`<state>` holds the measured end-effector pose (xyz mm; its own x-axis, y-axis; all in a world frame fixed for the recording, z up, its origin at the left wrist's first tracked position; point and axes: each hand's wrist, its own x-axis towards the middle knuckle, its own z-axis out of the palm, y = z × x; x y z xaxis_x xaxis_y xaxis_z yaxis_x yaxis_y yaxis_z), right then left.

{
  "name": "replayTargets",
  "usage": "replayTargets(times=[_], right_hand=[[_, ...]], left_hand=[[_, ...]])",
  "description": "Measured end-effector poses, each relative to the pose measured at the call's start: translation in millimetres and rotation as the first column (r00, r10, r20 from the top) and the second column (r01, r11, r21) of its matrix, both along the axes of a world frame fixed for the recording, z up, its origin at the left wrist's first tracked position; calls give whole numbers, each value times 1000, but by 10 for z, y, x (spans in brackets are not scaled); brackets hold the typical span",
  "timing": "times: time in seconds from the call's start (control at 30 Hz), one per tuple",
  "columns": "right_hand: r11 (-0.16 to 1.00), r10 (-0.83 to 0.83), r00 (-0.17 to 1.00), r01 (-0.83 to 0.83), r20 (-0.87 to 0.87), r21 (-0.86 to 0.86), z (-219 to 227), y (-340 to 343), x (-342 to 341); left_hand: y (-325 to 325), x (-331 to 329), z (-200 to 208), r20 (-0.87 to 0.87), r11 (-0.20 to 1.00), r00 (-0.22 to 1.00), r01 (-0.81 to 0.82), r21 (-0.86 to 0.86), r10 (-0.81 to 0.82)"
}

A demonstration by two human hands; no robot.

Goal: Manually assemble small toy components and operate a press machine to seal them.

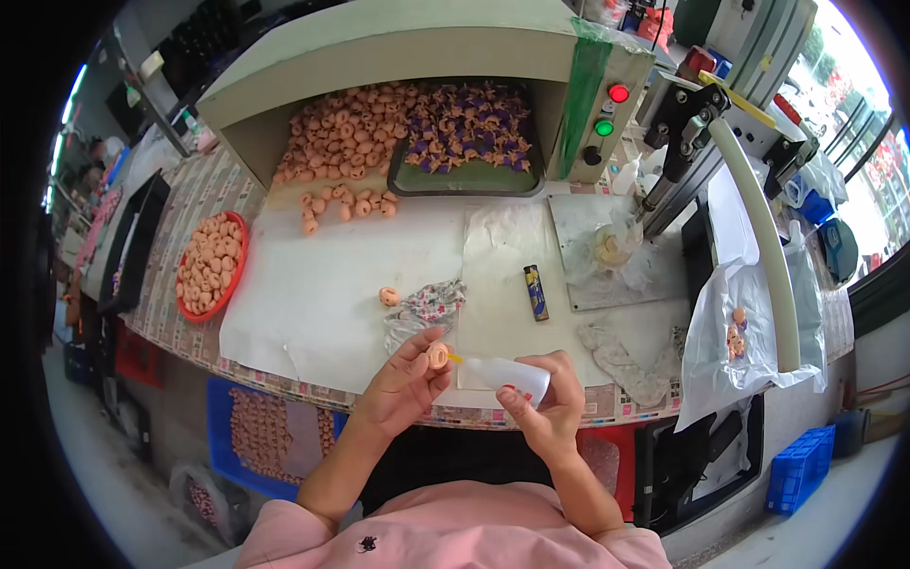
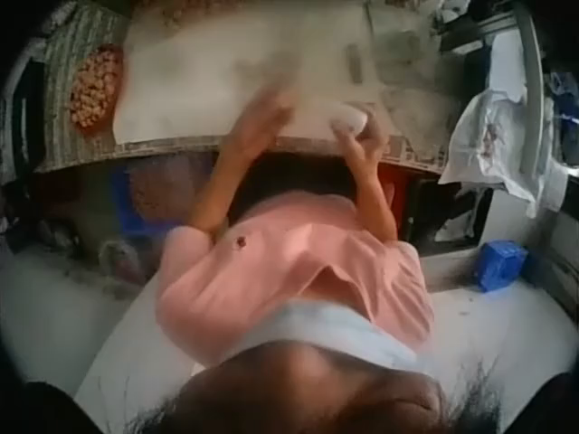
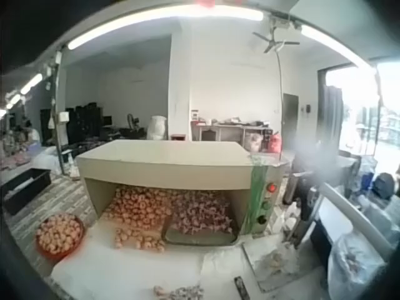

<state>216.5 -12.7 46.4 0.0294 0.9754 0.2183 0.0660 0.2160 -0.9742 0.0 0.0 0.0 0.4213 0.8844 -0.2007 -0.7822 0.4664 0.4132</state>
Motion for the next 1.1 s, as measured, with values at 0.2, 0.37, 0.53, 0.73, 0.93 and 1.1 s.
replayTargets(times=[0.2,0.37,0.53,0.73,0.93,1.1], right_hand=[[979,-114,963,67,245,192,-28,-4,16],[968,-106,938,21,330,251,-66,-5,65],[969,-92,936,6,341,246,-90,-12,66],[961,-123,931,25,344,276,-116,41,51],[953,-153,932,52,329,298,-20,-9,86],[952,-155,929,50,335,302,32,-24,91]], left_hand=[[-7,104,9,-74,996,993,-91,-6,90],[-40,146,-13,-82,996,993,-88,-16,87],[-46,168,-27,-77,996,993,-89,-31,86],[9,99,-30,-86,997,994,-76,-22,74],[-4,112,-32,-102,997,993,-69,-25,66],[-9,139,-29,-98,995,991,-95,-7,94]])
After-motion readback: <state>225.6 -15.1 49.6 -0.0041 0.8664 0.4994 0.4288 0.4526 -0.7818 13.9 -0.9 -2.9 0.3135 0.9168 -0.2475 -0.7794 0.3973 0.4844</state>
